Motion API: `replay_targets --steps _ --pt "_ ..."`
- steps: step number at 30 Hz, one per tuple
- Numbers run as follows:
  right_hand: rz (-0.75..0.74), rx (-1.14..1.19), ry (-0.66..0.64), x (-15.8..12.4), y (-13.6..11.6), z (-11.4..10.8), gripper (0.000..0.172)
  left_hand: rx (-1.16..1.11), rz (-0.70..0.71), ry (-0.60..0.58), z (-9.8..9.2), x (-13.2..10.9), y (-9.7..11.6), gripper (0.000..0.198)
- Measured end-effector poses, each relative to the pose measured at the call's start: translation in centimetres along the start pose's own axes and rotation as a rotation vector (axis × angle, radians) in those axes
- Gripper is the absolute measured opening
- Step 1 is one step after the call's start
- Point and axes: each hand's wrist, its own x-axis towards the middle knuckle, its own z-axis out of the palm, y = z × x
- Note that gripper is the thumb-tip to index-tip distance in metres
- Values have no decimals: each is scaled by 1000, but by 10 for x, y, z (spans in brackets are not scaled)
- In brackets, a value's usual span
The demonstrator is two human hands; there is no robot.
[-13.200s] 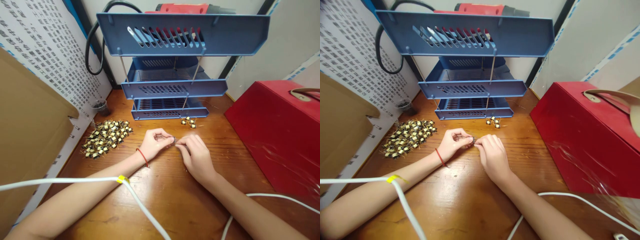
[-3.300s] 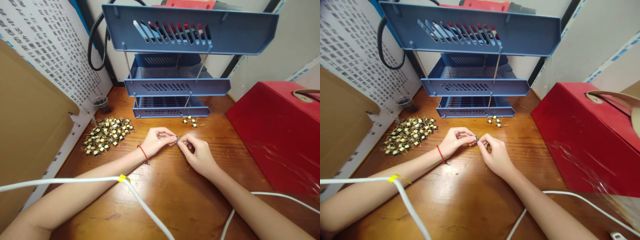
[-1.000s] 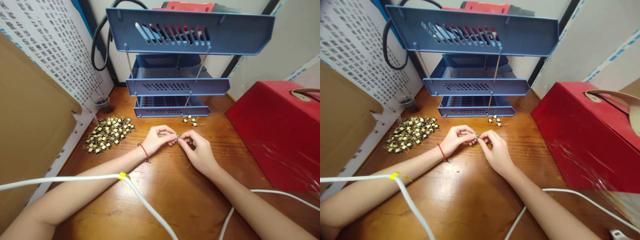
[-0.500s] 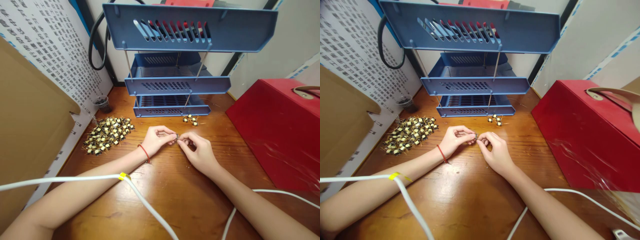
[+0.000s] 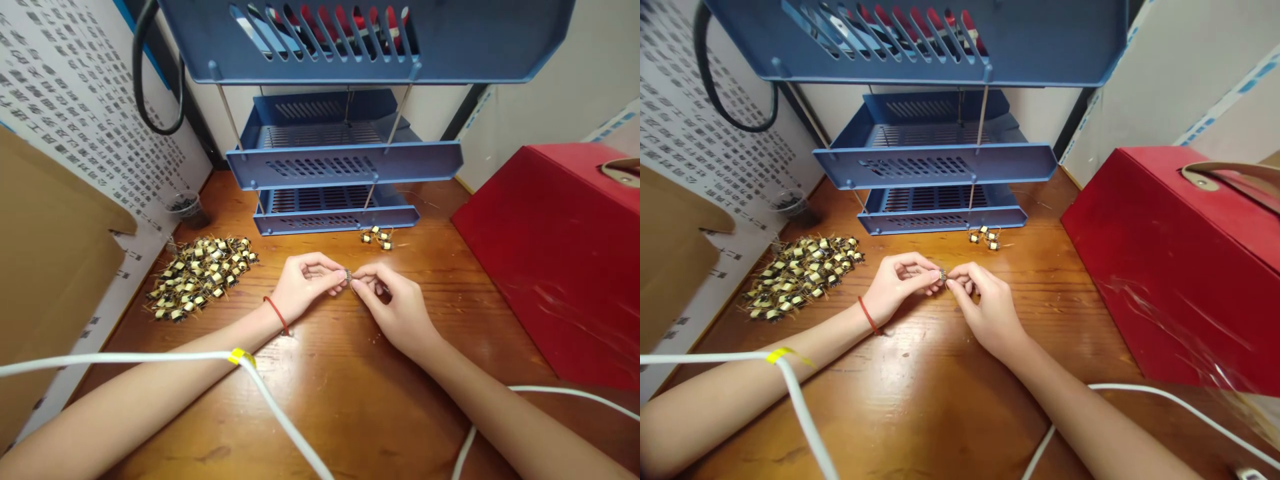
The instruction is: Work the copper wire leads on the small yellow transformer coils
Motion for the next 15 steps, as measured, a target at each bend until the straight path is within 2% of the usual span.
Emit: replay_targets --steps 7,15 --pt "-79 -30 53 -1 -1 -2 8 32 -33 -6 3 -1 2 21" --pt "-147 -42 25 0 0 0 8 26 11 43 3 -1 2 20"
